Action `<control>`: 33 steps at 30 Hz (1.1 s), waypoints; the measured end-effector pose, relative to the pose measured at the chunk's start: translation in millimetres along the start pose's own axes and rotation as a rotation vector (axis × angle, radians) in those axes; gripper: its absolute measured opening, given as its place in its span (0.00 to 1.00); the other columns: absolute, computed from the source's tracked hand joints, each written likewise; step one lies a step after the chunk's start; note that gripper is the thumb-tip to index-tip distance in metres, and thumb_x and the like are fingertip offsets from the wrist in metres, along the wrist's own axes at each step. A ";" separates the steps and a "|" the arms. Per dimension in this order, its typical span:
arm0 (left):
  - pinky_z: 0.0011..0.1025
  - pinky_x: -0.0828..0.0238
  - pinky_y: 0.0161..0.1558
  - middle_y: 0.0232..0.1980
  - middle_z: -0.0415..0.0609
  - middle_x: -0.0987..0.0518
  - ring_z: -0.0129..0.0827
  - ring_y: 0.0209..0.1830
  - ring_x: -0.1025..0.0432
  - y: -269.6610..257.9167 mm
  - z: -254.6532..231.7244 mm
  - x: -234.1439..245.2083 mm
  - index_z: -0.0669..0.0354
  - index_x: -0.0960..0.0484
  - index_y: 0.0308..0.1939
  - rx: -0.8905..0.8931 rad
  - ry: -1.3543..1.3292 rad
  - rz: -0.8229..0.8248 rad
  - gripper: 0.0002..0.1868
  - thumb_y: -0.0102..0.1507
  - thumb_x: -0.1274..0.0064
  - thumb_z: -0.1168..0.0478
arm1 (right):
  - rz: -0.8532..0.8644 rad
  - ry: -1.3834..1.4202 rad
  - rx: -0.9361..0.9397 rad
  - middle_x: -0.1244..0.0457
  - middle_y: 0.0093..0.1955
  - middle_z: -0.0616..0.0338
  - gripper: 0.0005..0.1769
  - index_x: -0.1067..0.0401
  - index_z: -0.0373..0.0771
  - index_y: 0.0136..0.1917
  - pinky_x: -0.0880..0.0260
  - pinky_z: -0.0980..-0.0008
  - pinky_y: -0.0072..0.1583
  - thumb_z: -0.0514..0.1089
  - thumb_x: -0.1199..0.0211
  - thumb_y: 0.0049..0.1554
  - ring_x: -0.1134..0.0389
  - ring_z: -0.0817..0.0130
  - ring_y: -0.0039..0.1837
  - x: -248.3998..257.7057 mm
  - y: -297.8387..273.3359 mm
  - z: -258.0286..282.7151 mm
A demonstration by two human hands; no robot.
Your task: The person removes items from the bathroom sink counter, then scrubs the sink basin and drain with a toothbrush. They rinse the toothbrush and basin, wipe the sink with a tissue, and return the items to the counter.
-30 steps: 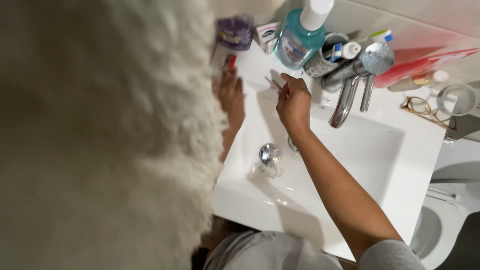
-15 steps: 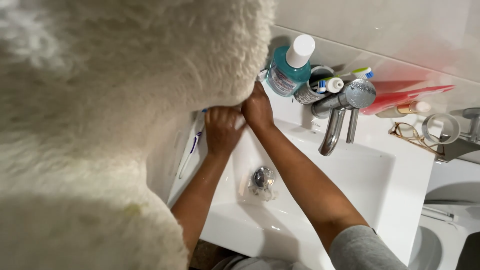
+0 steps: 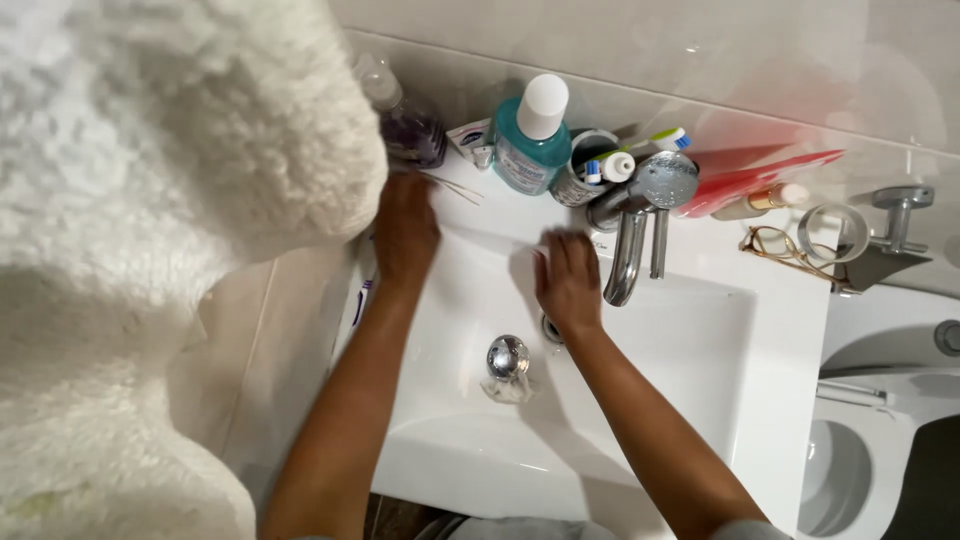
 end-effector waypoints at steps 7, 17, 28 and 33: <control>0.47 0.42 0.70 0.70 0.49 0.30 0.46 0.71 0.37 -2.1 -148.8 3.9 0.55 0.28 0.68 -0.237 -0.566 0.405 0.27 0.66 0.45 0.55 | 0.276 0.252 -0.427 0.34 0.53 0.50 0.18 0.21 0.46 0.52 0.26 0.54 0.52 0.29 0.36 0.51 0.28 0.48 0.50 30.2 -96.5 -63.7; 0.49 0.39 0.64 0.67 0.53 0.33 0.49 0.70 0.40 -153.5 -228.0 29.1 0.54 0.20 0.55 -0.306 -0.505 1.137 0.17 0.62 0.48 0.59 | 0.276 1.120 -0.944 0.38 0.32 0.48 0.29 0.26 0.31 0.51 0.38 0.70 0.29 0.53 0.61 0.71 0.37 0.66 0.27 104.5 4.4 -73.6; 0.44 0.32 0.51 0.45 0.41 0.16 0.41 0.51 0.22 -189.8 -269.4 -63.1 0.45 0.17 0.45 -0.069 -0.747 1.320 0.12 0.57 0.38 0.58 | 0.244 0.711 -0.939 0.32 0.28 0.56 0.36 0.25 0.43 0.30 0.29 0.68 0.46 0.58 0.58 0.72 0.28 0.66 0.34 122.8 47.2 -57.5; 0.44 0.25 0.58 0.53 0.49 0.15 0.48 0.57 0.21 -102.0 -304.0 -27.3 0.38 0.17 0.51 -0.046 -0.874 1.447 0.12 0.66 0.51 0.58 | 0.252 0.728 -0.918 0.32 0.30 0.52 0.35 0.25 0.38 0.31 0.29 0.65 0.49 0.54 0.57 0.72 0.28 0.62 0.37 126.8 51.1 -60.0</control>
Point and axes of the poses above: each hand's wrist, its own y-axis towards the middle knuckle, its own x-axis out of the back of the hand, z = x × y, the point moved 8 cm from there along y, towards the middle knuckle
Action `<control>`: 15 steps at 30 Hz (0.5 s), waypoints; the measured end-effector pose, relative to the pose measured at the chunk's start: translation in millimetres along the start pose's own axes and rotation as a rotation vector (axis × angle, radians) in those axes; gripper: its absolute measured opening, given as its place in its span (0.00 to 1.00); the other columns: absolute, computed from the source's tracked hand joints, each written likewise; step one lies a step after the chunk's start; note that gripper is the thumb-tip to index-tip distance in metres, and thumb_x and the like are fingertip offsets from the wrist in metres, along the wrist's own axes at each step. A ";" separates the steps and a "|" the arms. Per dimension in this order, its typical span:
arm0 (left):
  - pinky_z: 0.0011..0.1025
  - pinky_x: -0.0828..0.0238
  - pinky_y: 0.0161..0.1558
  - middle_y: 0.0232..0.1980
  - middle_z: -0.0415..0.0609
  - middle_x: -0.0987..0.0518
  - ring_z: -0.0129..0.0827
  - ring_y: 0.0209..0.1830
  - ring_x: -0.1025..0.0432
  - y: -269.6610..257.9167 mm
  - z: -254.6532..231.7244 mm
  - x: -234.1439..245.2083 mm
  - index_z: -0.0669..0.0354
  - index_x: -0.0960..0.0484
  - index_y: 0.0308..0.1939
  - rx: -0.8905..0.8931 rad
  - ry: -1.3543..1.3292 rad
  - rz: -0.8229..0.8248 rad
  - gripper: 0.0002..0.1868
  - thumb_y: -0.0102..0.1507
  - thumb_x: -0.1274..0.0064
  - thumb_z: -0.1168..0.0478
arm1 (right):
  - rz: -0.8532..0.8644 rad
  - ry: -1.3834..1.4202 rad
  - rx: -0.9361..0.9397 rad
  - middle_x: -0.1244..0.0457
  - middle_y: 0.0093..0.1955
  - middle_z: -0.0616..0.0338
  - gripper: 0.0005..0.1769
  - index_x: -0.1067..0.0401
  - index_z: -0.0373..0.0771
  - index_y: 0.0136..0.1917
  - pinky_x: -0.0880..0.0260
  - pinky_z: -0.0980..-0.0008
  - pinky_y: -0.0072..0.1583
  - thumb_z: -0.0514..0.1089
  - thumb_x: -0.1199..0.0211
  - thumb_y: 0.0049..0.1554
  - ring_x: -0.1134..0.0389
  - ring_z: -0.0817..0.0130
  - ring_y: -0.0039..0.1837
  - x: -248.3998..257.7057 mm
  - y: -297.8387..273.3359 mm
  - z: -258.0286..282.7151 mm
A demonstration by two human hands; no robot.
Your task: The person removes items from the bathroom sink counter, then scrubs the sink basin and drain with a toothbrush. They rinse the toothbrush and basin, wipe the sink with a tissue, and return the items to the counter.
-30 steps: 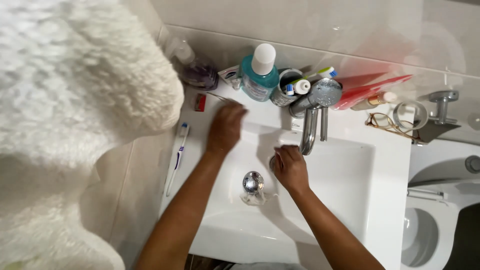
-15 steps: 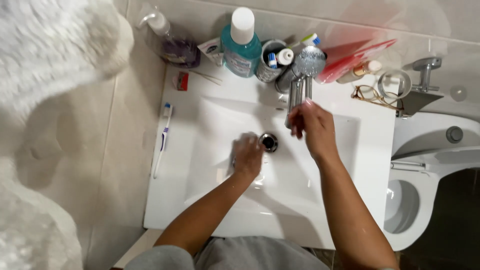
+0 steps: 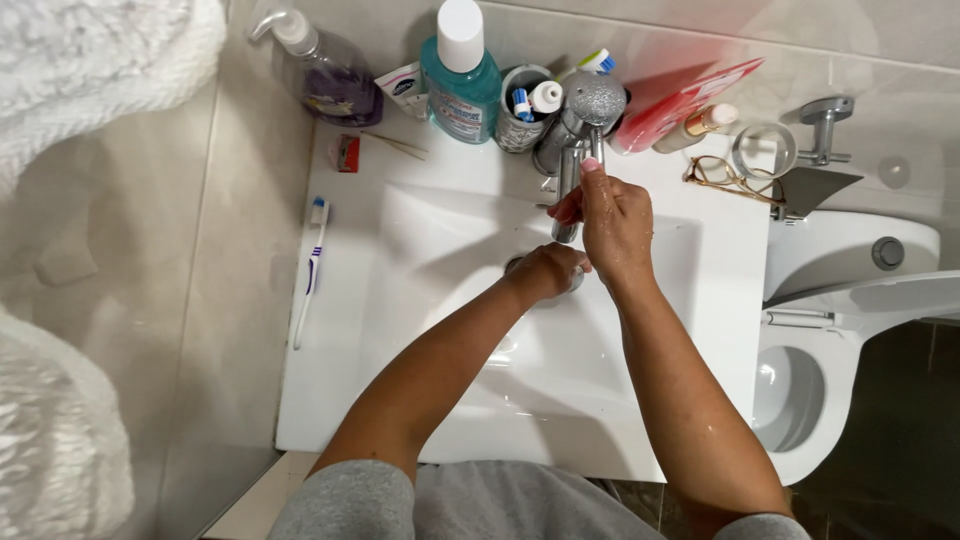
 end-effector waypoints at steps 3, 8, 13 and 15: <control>0.40 0.22 0.57 0.51 0.48 0.15 0.44 0.56 0.20 -2.5 -10.0 9.0 0.31 0.18 0.53 0.122 0.138 0.068 0.15 0.68 0.59 0.49 | 0.028 -0.037 0.027 0.33 0.29 0.50 0.35 0.25 0.38 0.30 0.30 0.63 0.50 0.53 0.57 0.73 0.27 0.59 0.36 4.1 1.7 4.4; 0.44 0.21 0.55 0.45 0.56 0.15 0.53 0.49 0.19 -23.9 -25.0 20.7 0.40 0.20 0.55 -0.115 0.175 -0.260 0.13 0.68 0.49 0.49 | 0.088 -0.113 0.033 0.32 0.31 0.50 0.37 0.24 0.39 0.31 0.31 0.59 0.52 0.55 0.59 0.73 0.26 0.56 0.40 4.8 4.3 7.9; 0.47 0.18 0.39 0.32 0.51 0.21 0.53 0.34 0.20 -20.2 -10.6 10.5 0.39 0.24 0.43 -0.296 0.104 -0.627 0.13 0.59 0.38 0.48 | 0.127 -0.063 0.078 0.33 0.31 0.52 0.38 0.35 0.43 0.26 0.31 0.61 0.54 0.56 0.63 0.74 0.27 0.57 0.41 5.0 6.6 -8.3; 0.47 0.18 0.40 0.32 0.51 0.21 0.53 0.34 0.20 -27.1 -15.4 25.3 0.40 0.24 0.41 -0.221 0.059 -0.613 0.12 0.60 0.39 0.47 | 0.136 -0.056 0.121 0.33 0.31 0.52 0.39 0.36 0.43 0.26 0.31 0.61 0.55 0.56 0.65 0.75 0.27 0.57 0.41 6.9 3.1 -24.6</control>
Point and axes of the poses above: each hand's wrist, its own y-axis towards the middle knuckle, its own x-axis out of the back of the hand, z = x × y, the point moved 8 cm from there along y, towards the middle knuckle
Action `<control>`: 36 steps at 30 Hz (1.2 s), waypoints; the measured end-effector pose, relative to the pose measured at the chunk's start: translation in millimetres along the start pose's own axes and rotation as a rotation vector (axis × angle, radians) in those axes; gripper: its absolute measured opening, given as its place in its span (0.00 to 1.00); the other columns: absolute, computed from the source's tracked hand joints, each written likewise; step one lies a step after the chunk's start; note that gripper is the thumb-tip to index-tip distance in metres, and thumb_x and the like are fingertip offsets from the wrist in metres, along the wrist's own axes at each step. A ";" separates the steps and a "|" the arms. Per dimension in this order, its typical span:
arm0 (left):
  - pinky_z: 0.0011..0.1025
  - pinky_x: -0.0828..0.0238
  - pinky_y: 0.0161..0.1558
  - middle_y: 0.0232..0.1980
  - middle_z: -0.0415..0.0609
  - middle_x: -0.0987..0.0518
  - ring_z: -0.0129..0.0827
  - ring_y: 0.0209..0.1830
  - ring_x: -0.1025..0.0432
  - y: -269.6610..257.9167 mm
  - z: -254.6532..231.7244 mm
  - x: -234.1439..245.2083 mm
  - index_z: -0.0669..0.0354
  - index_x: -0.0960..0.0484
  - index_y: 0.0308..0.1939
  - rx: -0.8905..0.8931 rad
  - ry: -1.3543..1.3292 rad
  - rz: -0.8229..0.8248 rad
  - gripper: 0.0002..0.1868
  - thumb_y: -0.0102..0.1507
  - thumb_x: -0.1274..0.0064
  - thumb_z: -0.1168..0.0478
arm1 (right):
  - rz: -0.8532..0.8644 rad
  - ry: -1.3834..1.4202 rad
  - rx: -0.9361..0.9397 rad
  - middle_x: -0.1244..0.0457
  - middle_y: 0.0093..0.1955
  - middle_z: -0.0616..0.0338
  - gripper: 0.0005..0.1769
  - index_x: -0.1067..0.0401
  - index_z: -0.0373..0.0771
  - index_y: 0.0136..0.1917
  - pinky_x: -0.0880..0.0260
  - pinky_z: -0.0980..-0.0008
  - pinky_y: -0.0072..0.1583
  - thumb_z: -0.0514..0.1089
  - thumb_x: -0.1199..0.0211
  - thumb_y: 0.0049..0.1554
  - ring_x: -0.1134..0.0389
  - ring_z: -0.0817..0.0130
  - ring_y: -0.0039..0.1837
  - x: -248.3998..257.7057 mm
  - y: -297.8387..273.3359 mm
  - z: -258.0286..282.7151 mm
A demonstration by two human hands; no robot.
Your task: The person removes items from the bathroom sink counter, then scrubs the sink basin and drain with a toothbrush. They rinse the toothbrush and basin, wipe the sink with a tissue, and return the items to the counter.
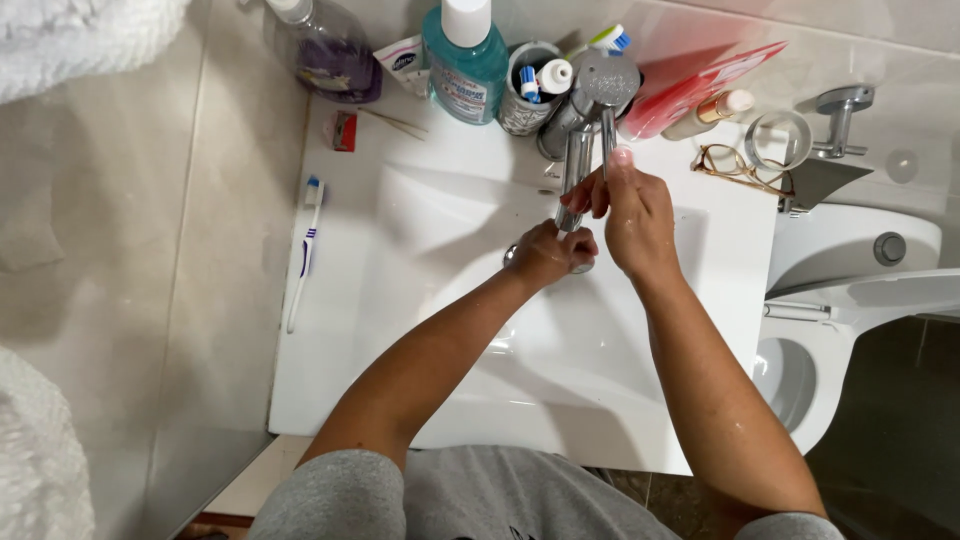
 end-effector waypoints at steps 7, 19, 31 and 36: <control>0.46 0.24 0.46 0.36 0.53 0.16 0.51 0.42 0.20 -20.2 72.9 -9.4 0.47 0.18 0.40 0.556 -0.375 0.234 0.07 0.66 0.49 0.53 | -0.144 -0.172 -0.386 0.37 0.44 0.37 0.14 0.32 0.32 0.50 0.33 0.50 0.54 0.48 0.43 0.63 0.33 0.44 0.51 -73.0 -105.9 -158.6; 0.39 0.27 0.60 0.50 0.37 0.16 0.38 0.55 0.22 -97.6 152.6 71.3 0.34 0.15 0.50 0.579 -0.170 0.058 0.15 0.66 0.52 0.61 | 0.416 0.586 -0.898 0.36 0.47 0.57 0.14 0.38 0.45 0.55 0.23 0.68 0.42 0.32 0.50 0.57 0.29 0.64 0.44 -134.3 -61.3 -178.2; 0.38 0.19 0.50 0.44 0.51 0.18 0.35 0.39 0.20 -72.9 77.2 -54.1 0.61 0.19 0.55 1.064 -1.575 -0.402 0.13 0.67 0.49 0.67 | 0.421 0.239 -0.598 0.48 0.20 0.60 0.12 0.32 0.42 0.41 0.56 0.76 0.20 0.47 0.50 0.65 0.50 0.71 0.19 -92.4 -25.2 -106.0; 0.41 0.18 0.45 0.41 0.58 0.16 0.42 0.37 0.18 -16.0 54.7 -71.5 0.64 0.17 0.47 0.969 -1.693 -0.432 0.11 0.65 0.50 0.63 | 0.445 -0.246 -0.334 0.36 0.27 0.45 0.23 0.26 0.35 0.33 0.33 0.52 0.38 0.51 0.47 0.60 0.32 0.50 0.33 -55.6 -19.4 -80.5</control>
Point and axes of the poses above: each hand's wrist, its own y-axis towards the middle knuckle, its own x-axis out of the back of the hand, z = x × y, the point moved 8 cm from there along y, towards the middle knuckle
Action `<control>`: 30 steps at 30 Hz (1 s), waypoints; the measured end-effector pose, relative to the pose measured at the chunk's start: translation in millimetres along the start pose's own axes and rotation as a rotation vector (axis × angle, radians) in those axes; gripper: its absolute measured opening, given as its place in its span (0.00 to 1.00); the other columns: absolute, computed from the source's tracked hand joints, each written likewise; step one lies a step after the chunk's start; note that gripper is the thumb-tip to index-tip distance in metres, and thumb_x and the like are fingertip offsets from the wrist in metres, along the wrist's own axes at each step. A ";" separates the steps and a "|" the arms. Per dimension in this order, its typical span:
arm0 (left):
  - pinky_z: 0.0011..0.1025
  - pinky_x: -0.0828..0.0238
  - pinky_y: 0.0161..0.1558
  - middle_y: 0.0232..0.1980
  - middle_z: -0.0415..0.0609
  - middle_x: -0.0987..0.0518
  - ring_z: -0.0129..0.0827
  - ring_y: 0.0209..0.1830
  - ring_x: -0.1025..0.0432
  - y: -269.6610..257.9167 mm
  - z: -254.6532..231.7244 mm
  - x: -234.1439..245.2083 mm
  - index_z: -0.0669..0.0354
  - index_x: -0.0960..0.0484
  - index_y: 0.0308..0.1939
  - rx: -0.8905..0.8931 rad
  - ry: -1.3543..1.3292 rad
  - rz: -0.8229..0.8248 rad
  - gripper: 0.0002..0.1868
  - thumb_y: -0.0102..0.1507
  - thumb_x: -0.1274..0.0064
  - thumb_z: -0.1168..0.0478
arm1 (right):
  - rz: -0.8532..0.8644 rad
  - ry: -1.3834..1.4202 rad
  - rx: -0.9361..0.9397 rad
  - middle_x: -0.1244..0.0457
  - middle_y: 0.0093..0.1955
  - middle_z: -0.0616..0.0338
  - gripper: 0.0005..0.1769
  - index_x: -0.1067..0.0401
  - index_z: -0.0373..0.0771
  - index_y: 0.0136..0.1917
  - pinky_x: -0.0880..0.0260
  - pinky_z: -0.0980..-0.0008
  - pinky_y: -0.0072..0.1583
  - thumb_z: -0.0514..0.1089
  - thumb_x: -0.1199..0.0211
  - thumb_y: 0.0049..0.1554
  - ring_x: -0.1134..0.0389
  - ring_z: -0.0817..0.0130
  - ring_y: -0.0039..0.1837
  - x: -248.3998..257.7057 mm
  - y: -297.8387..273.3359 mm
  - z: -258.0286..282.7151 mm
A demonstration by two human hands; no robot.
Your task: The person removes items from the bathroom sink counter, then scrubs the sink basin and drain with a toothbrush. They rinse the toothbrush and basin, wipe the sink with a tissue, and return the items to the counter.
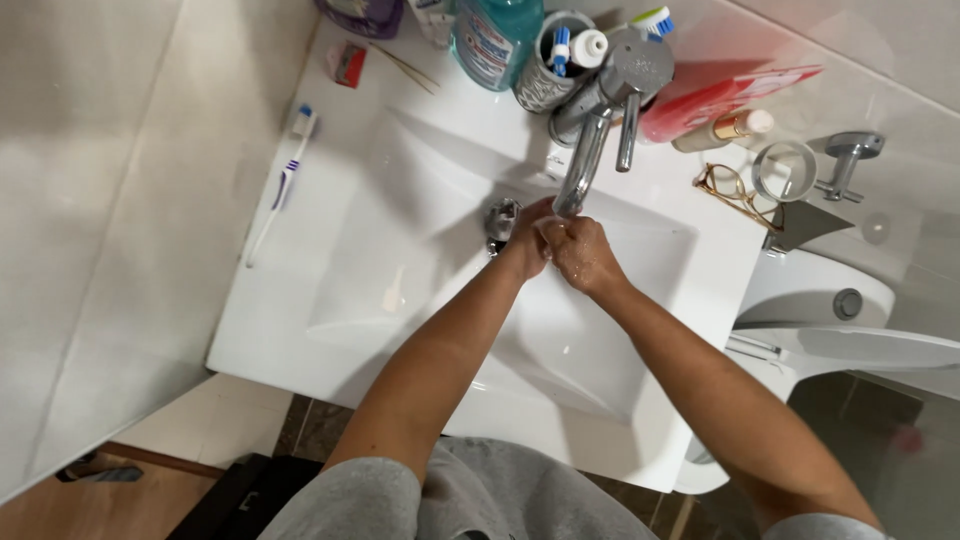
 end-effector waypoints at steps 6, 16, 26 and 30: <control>0.39 0.18 0.47 0.35 0.49 0.14 0.48 0.43 0.17 -18.8 -52.8 -53.3 0.43 0.13 0.42 -0.238 1.020 -0.038 0.13 0.54 0.38 0.58 | -0.008 -1.042 0.633 0.32 0.41 0.48 0.18 0.24 0.38 0.46 0.27 0.53 0.49 0.52 0.47 0.65 0.28 0.50 0.49 39.0 6.5 -58.9; 0.30 0.17 0.44 0.49 0.57 0.14 0.40 0.43 0.17 -33.1 -58.8 -26.8 0.58 0.19 0.51 -0.080 0.685 0.185 0.13 0.68 0.57 0.59 | 0.355 -0.591 0.759 0.34 0.66 0.43 0.19 0.25 0.33 0.63 0.40 0.48 0.71 0.46 0.44 0.64 0.40 0.42 0.74 -96.3 -94.3 -144.7; 0.67 0.58 0.76 0.77 0.57 0.31 0.59 0.79 0.41 -146.6 -169.1 130.2 0.59 0.18 0.56 -1.484 2.141 0.610 0.18 0.69 0.51 0.53 | 0.835 -0.416 0.396 0.55 0.83 0.45 0.37 0.51 0.38 0.81 0.57 0.46 0.79 0.61 0.60 0.68 0.55 0.49 0.83 -61.0 -172.5 -164.3; 0.43 0.76 0.84 0.83 0.31 0.45 0.34 0.86 0.59 -187.0 -215.5 123.0 0.33 0.34 0.72 -0.552 3.117 0.394 0.28 0.70 0.66 0.38 | 0.858 -0.024 0.303 0.57 0.85 0.55 0.33 0.49 0.46 0.81 0.69 0.47 0.82 0.60 0.64 0.69 0.62 0.53 0.85 -146.8 -100.4 -116.8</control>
Point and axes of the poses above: each hand's wrist, its own y-axis towards the middle knuckle, its own x-axis out of the back of the hand, z = x × y, the point moved 8 cm from there along y, towards the middle knuckle
